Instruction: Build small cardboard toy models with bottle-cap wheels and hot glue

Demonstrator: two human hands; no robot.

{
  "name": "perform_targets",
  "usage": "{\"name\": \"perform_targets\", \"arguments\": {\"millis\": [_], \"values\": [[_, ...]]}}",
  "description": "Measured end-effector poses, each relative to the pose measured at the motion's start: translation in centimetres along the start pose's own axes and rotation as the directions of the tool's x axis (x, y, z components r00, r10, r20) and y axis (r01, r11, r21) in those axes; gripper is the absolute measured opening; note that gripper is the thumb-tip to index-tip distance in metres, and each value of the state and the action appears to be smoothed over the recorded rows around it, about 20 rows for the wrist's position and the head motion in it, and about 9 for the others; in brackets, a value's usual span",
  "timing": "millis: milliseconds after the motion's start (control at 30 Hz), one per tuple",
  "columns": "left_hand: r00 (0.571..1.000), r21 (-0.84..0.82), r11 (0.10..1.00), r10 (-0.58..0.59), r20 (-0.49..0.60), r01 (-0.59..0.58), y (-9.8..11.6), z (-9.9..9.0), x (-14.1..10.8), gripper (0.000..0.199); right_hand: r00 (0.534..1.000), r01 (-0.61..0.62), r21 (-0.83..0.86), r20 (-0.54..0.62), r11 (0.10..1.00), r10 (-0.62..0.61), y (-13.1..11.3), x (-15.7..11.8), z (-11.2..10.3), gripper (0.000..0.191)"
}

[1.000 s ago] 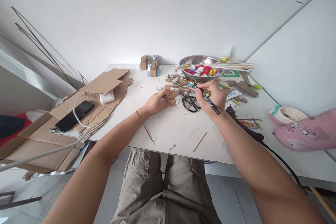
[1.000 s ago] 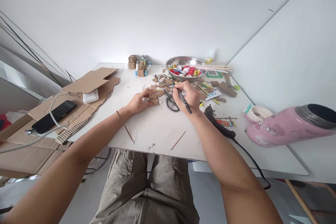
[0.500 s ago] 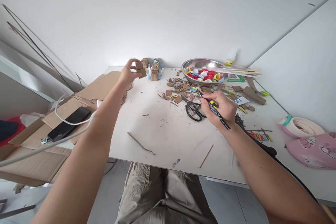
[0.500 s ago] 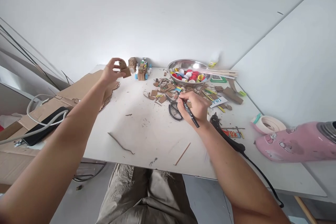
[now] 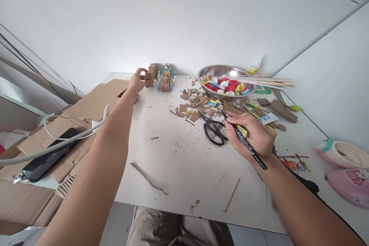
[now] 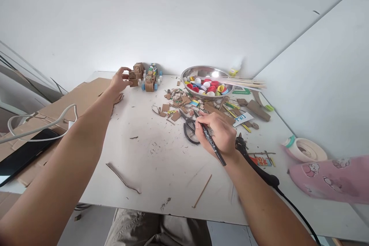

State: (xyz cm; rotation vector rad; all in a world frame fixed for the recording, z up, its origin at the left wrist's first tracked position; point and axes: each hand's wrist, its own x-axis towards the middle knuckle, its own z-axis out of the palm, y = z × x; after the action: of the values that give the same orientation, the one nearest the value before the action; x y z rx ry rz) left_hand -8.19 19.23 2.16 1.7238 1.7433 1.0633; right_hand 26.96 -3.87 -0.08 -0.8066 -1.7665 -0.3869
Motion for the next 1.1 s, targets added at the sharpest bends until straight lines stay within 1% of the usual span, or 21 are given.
{"name": "perform_targets", "arguments": {"millis": [167,267,367,467,533,700,767,833,933,1100], "values": [[1.000,-0.015,1.000,-0.013,0.000,0.013,-1.5,0.5,1.0,0.056,0.999,0.038,-0.005,0.000,0.999,-0.038,-0.2,0.0,0.1,0.022],[1.000,-0.014,1.000,0.018,0.002,-0.018,-2.2,0.7,1.6,0.062,0.999,0.027,0.000,0.036,1.000,-0.027,-0.4,0.1,-0.2,0.023],[0.999,0.020,0.999,0.049,-0.009,-0.048,-2.5,0.9,1.9,0.066,0.998,0.015,0.005,0.068,1.000,-0.016,-0.6,0.4,-0.4,0.026],[0.999,0.032,0.998,0.047,-0.015,-0.046,-2.4,1.3,1.9,0.066,0.997,0.019,0.017,0.075,1.000,-0.020,-0.7,0.6,-0.5,0.022],[0.999,0.039,0.998,0.048,-0.025,-0.047,-2.3,1.6,1.7,0.065,0.997,0.000,0.027,0.083,1.000,-0.002,-0.7,0.6,-0.5,0.022],[0.993,0.112,0.991,0.078,-0.083,-0.068,-2.3,2.5,1.8,0.065,0.986,-0.088,0.003,0.143,0.996,0.087,-0.5,0.1,-1.1,0.023],[0.991,0.121,0.990,0.079,-0.104,-0.066,-2.4,2.7,1.9,0.065,0.983,-0.099,0.004,0.155,0.995,0.097,-0.5,0.0,-1.2,0.024],[0.989,0.122,0.991,0.075,-0.126,-0.059,-2.5,2.9,2.2,0.063,0.986,-0.070,0.005,0.152,0.998,0.069,-0.7,0.1,-1.0,0.027],[0.986,0.130,0.990,0.067,-0.150,-0.048,-2.4,3.2,2.5,0.059,0.994,-0.019,-0.001,0.108,1.000,0.019,-1.0,0.3,-0.6,0.030],[0.978,0.154,0.988,0.059,-0.202,-0.028,-2.2,3.7,2.0,0.058,0.997,0.030,0.021,0.067,0.999,-0.031,-0.9,0.3,-0.3,0.024]]}}
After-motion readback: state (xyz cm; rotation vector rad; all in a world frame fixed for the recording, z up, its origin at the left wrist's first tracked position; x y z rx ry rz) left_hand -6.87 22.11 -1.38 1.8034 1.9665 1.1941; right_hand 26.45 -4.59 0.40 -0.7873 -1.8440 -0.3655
